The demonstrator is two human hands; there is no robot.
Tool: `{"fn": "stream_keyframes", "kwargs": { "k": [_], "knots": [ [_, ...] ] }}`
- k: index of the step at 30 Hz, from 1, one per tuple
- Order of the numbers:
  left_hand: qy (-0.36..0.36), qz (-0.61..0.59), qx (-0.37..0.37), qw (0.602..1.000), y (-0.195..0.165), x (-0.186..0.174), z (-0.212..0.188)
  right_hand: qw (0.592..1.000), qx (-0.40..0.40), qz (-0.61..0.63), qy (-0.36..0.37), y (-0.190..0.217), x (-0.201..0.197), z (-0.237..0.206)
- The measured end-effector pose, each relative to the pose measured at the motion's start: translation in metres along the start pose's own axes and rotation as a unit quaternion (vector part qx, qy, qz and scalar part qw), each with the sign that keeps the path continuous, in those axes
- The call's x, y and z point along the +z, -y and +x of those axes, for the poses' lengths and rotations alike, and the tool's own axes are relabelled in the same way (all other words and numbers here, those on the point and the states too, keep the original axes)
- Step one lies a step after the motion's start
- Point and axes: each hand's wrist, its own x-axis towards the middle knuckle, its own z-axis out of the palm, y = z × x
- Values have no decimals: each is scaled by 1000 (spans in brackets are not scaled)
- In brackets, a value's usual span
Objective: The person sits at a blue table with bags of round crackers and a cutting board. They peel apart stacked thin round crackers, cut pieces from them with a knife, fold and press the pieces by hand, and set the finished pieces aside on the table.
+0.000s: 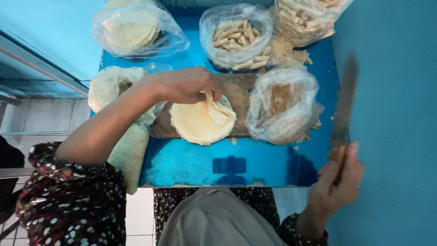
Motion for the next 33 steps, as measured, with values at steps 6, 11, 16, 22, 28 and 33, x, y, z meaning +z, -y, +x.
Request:
{"fn": "stream_keyframes", "kwargs": {
  "k": [6, 11, 16, 22, 28, 33],
  "knots": [
    [-23, -2, -3, 1000, 8, 6, 10, 988, -29, -148, 43, -7, -8, 21],
    [17, 38, -50, 998, 10, 10, 29, 995, 21, -88, 31, -11, -4, 18],
    [11, 51, -59, 997, -2, 4, 28, 990, -1, -138, 36, -17, -6, 16],
    [-5, 43, -49, 998, -34, -8, 0, 941, -56, -321, 92, -17, -6, 20],
    [-29, 21, -62, 997, -69, -22, -38, 899, -95, -403, 142, -9, -6, 18],
    [-5, -1, -123, 992, -80, -37, -61, 906, -91, -381, 159, 4, -9, 21]
  ]
}}
